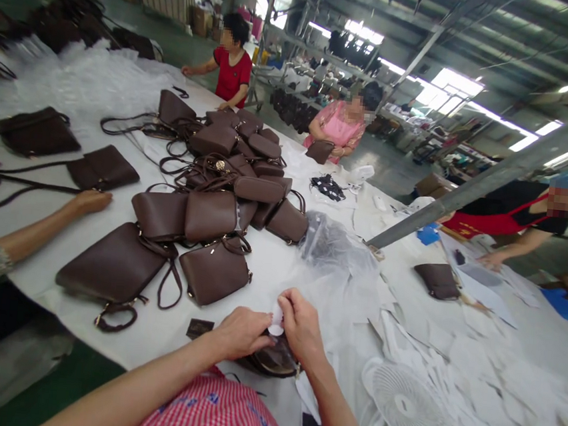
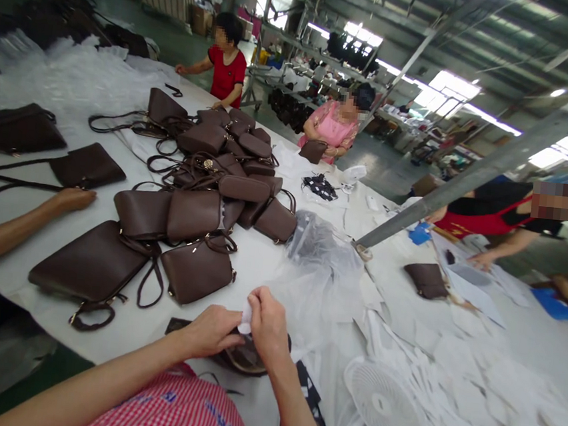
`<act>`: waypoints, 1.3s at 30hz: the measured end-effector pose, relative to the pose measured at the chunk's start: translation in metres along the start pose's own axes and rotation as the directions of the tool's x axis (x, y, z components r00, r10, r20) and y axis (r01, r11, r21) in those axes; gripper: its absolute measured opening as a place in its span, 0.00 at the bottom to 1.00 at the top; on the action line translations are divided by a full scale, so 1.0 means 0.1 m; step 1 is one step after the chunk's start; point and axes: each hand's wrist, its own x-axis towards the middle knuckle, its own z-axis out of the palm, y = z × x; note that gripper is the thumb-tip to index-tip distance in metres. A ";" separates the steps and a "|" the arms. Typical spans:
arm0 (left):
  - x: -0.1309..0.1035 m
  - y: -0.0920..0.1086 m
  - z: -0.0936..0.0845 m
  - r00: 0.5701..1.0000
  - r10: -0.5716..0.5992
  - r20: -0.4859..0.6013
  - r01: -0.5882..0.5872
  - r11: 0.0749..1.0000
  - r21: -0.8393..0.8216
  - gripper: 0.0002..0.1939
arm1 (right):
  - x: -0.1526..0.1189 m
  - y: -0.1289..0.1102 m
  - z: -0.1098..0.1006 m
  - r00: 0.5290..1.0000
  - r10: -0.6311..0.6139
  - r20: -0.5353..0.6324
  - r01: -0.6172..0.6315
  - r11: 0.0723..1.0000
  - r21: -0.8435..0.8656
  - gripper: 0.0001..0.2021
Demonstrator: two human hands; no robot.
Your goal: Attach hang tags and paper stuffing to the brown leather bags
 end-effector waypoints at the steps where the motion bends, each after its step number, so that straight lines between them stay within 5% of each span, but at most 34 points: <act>1: 0.00 0.01 0.01 1.000 0.005 0.020 -0.005 1.000 0.025 0.12 | 0.01 -0.05 0.00 0.999 -0.036 -0.018 0.036 0.999 -0.011 0.10; 6: 0.03 -0.07 -0.14 0.993 0.064 0.103 -0.064 0.998 -0.001 0.14 | 0.11 -0.06 -0.01 0.999 -0.007 -0.043 0.009 0.999 0.048 0.11; 9: 0.13 -0.18 -0.30 0.982 0.121 0.145 -0.093 0.978 -0.189 0.13 | 0.11 0.08 -0.07 0.991 0.074 0.112 -0.092 0.981 0.169 0.12; 12: 0.23 -0.25 -0.41 0.971 0.176 0.163 -0.112 0.934 -0.339 0.12 | 0.02 0.18 -0.13 0.950 0.061 0.307 -0.077 0.996 0.043 0.21; 15: 0.23 -0.21 -0.42 0.991 0.131 0.017 -0.125 0.971 -0.204 0.11 | -0.08 0.20 -0.17 0.933 0.065 0.355 -0.033 0.995 -0.096 0.08; 18: 0.04 -0.08 -0.31 0.962 0.152 -0.225 -0.154 0.988 0.008 0.12 | -0.14 0.20 -0.18 0.887 0.146 0.437 -0.191 0.980 0.061 0.06; 22: -0.26 0.07 0.03 0.920 0.363 -0.145 -0.353 0.931 0.094 0.15 | -0.19 0.28 -0.17 0.698 0.298 0.651 -0.610 0.724 0.322 0.16; 25: -0.31 0.12 0.29 0.950 0.282 -0.137 -0.266 0.956 0.122 0.14 | -0.24 0.35 -0.14 0.635 0.306 0.710 -0.726 0.549 0.413 0.17; 32: -0.16 0.10 0.56 0.985 0.161 -0.054 -0.145 0.963 0.228 0.09 | -0.30 0.43 -0.10 0.620 0.278 0.734 -0.694 0.630 0.347 0.17; 36: -0.15 0.08 0.62 0.979 0.198 -0.039 -0.181 0.947 0.265 0.08 | -0.30 0.47 -0.07 0.752 0.156 0.640 -0.466 0.813 0.350 0.19; 39: -0.14 0.10 0.58 0.975 0.223 0.016 -0.217 0.926 0.308 0.08 | -0.25 0.53 -0.05 0.809 0.142 0.571 -0.393 0.852 0.345 0.20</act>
